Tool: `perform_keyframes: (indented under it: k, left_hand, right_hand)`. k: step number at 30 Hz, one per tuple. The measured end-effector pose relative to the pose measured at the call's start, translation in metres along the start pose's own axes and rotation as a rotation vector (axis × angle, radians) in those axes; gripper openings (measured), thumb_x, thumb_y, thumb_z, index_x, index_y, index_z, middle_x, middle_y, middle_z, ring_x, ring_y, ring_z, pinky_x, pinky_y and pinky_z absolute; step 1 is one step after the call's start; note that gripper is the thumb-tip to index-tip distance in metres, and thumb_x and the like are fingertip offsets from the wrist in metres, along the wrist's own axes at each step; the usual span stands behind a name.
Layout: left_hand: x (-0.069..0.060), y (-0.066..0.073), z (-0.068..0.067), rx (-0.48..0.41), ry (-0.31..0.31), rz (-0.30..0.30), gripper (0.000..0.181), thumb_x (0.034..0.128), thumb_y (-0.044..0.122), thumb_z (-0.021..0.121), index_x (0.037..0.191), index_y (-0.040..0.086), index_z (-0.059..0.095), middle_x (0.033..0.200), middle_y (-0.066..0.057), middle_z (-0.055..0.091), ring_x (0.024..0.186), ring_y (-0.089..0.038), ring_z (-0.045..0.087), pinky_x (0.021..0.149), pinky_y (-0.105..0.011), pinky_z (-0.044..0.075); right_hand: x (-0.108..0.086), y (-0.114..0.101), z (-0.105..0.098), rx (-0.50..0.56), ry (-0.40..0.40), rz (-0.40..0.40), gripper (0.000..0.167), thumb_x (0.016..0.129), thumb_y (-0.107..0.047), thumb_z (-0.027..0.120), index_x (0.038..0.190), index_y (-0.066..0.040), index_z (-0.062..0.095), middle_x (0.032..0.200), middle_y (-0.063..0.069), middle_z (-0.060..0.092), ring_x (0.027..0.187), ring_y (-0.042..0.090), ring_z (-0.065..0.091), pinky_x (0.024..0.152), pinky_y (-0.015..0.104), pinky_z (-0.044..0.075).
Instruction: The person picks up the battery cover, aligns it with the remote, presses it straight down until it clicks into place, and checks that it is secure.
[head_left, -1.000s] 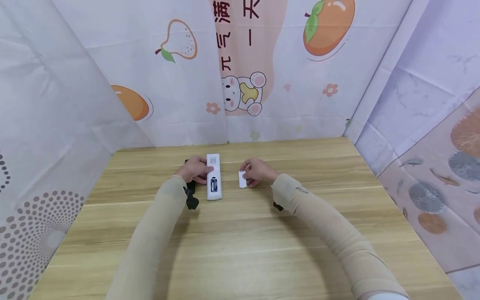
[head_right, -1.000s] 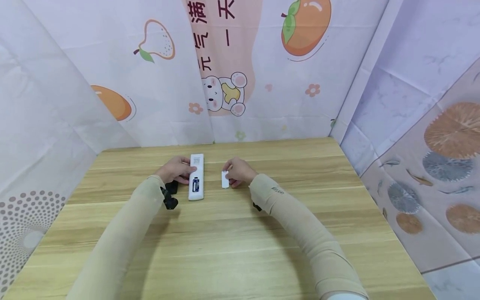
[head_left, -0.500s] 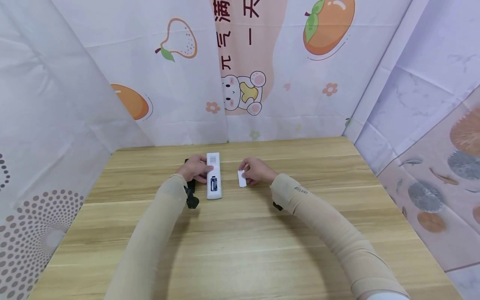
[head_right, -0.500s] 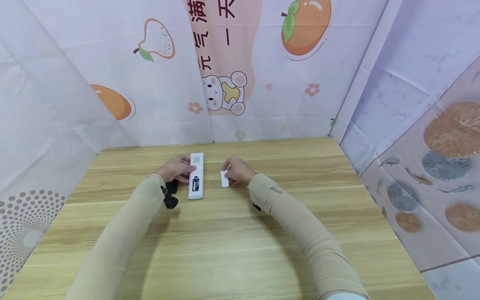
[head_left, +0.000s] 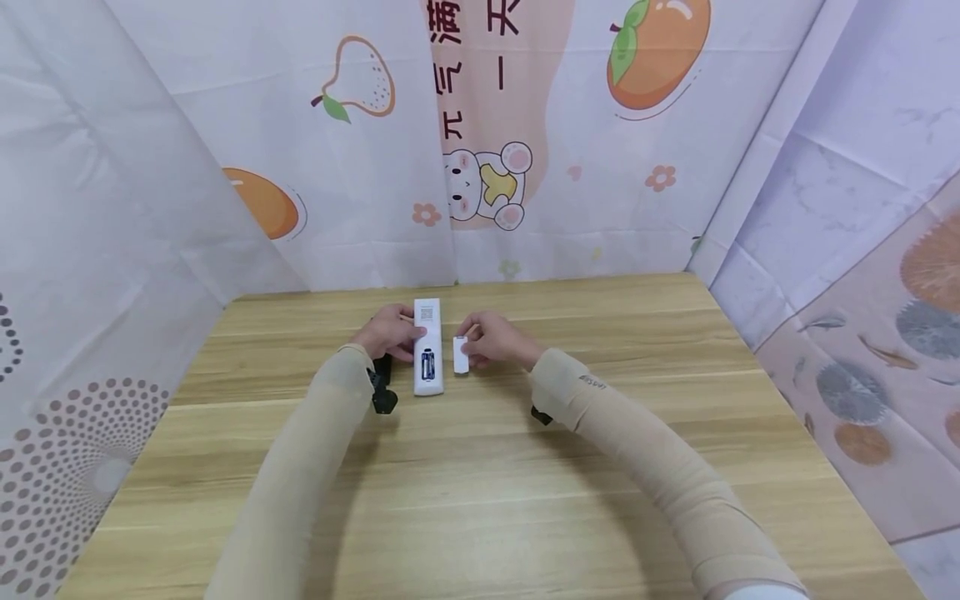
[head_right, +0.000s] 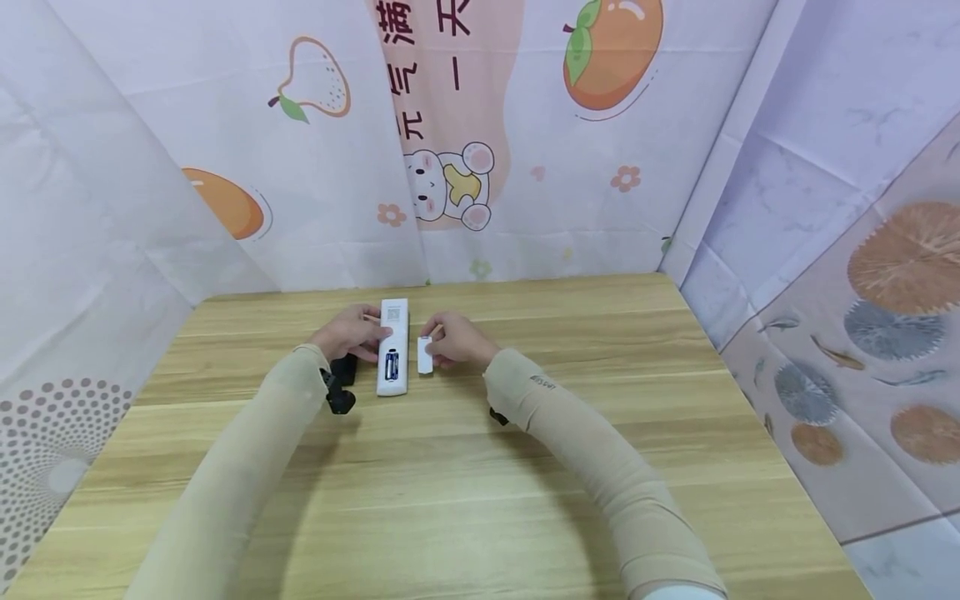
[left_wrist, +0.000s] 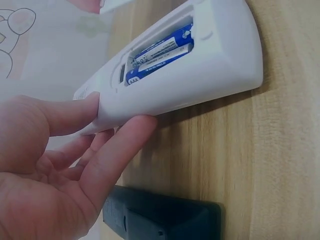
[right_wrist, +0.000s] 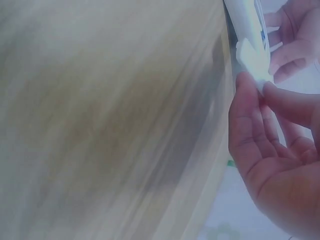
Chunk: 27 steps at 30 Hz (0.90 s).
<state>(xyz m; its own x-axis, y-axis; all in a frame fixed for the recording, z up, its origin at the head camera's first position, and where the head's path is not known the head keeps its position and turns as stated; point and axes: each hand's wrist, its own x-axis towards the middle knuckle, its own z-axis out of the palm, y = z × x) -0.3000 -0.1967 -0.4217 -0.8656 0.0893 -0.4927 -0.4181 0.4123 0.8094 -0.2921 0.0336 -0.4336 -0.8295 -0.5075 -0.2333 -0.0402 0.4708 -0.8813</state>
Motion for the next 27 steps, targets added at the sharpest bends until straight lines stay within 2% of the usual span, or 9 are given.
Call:
perform_keyframes:
  k: [8,11,15,18,23,27]
  left_hand:
    - [-0.001,0.001,0.002,0.016,0.007,0.005,0.054,0.1031,0.006,0.058,0.151,-0.001,0.033,0.123,-0.027,0.057,0.098,-0.032,0.063,0.079,-0.043,0.061]
    - [0.0,0.0,0.003,0.014,0.005,0.01,0.054,0.1032,0.006,0.057,0.15,-0.001,0.033,0.125,-0.027,0.058,0.099,-0.032,0.063,0.081,-0.043,0.061]
    - [0.001,-0.001,0.002,0.003,0.0,0.01,0.053,0.1033,0.006,0.058,0.15,0.0,0.033,0.125,-0.027,0.059,0.099,-0.032,0.064,0.08,-0.043,0.061]
    - [0.002,-0.001,0.002,0.002,-0.003,0.006,0.053,0.1031,0.007,0.058,0.15,0.001,0.035,0.124,-0.026,0.06,0.099,-0.032,0.065,0.078,-0.042,0.061]
    - [0.003,-0.001,0.002,0.012,-0.003,0.01,0.053,0.103,0.008,0.058,0.151,0.002,0.036,0.122,-0.026,0.061,0.098,-0.032,0.065,0.076,-0.042,0.061]
    - [0.004,-0.002,0.002,0.005,-0.009,0.018,0.052,0.1027,0.006,0.058,0.149,0.0,0.036,0.121,-0.026,0.06,0.096,-0.032,0.065,0.075,-0.042,0.061]
  right_hand:
    - [0.002,-0.005,0.01,-0.018,0.029,-0.048,0.021,0.095,-0.001,0.069,0.115,-0.002,0.064,0.095,0.012,0.067,0.072,0.021,0.068,0.066,0.033,0.061]
    - [0.003,-0.009,0.013,0.02,0.028,-0.06,0.021,0.095,0.001,0.069,0.115,-0.001,0.064,0.095,0.013,0.067,0.074,0.023,0.069,0.066,0.034,0.061]
    - [0.007,-0.013,0.019,0.071,-0.009,-0.079,0.021,0.095,0.003,0.068,0.115,0.001,0.062,0.095,0.015,0.067,0.076,0.028,0.07,0.07,0.04,0.062]
    - [0.008,-0.015,0.021,0.069,-0.01,-0.083,0.02,0.095,0.004,0.067,0.114,0.001,0.062,0.094,0.015,0.067,0.077,0.029,0.07,0.073,0.045,0.062]
    - [0.011,-0.015,0.025,0.061,0.021,-0.086,0.019,0.095,0.003,0.067,0.114,0.001,0.062,0.093,0.014,0.067,0.076,0.028,0.069,0.072,0.044,0.062]
    - [0.014,-0.014,0.029,0.052,0.014,-0.124,0.02,0.095,0.003,0.068,0.114,0.002,0.062,0.091,0.014,0.068,0.073,0.025,0.069,0.069,0.042,0.062]
